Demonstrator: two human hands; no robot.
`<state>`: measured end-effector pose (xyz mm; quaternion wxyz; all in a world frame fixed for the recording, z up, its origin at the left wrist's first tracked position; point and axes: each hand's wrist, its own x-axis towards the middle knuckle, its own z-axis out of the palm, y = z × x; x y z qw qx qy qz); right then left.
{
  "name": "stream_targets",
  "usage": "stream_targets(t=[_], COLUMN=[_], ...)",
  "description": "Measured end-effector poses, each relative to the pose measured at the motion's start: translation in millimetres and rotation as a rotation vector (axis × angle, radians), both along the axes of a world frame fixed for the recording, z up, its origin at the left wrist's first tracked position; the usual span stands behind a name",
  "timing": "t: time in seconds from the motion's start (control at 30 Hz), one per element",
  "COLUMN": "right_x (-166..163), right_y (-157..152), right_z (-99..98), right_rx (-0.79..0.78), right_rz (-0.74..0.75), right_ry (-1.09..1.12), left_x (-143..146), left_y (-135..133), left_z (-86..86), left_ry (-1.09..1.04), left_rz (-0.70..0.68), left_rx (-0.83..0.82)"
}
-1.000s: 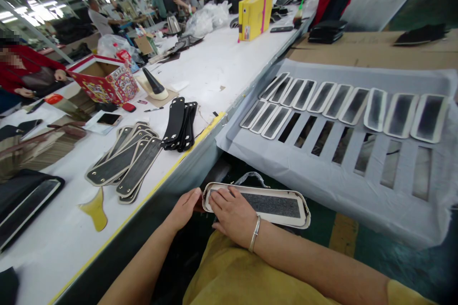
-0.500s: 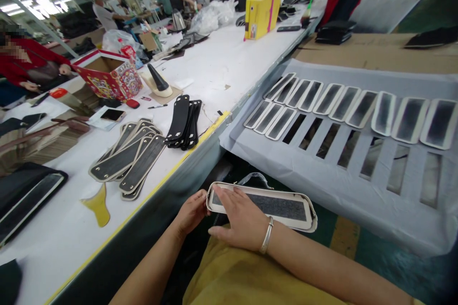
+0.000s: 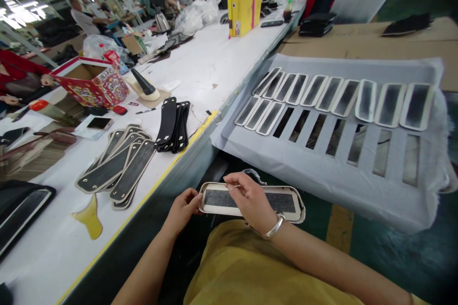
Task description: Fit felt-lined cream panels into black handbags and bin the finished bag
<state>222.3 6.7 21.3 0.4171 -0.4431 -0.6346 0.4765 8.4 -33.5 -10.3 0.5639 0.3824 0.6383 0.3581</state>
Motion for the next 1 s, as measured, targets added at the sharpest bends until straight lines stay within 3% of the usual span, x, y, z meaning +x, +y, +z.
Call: stream_targets(t=[0.13,0.23,0.43,0.6,1.0], right_x=[14.8,24.0,35.9,38.1,43.6], right_y=[-8.4,-20.8,-38.2,-39.3,-38.5], right_z=[9.3,3.9,-14.2,-16.5,-14.5], right_rx=[0.299,0.432,0.599,0.652,0.620], right_rz=[0.148,0.200,0.330,0.346,0.402], right_ry=[-0.264,-0.410,-0.585,-0.621,-0.688], left_x=[8.3,17.4,23.8,22.3,33.6], left_y=[7.6,10.3,8.0,6.3,21.8], left_z=[29.4,38.2,32.8,29.3,46.8], left_ry=[0.798,1.031,1.061,0.992,1.342], left_rz=[-0.249,-0.356,-0.275,-0.245,-0.565], left_rx=[0.064,0.068,0.053,0.045,-0.003])
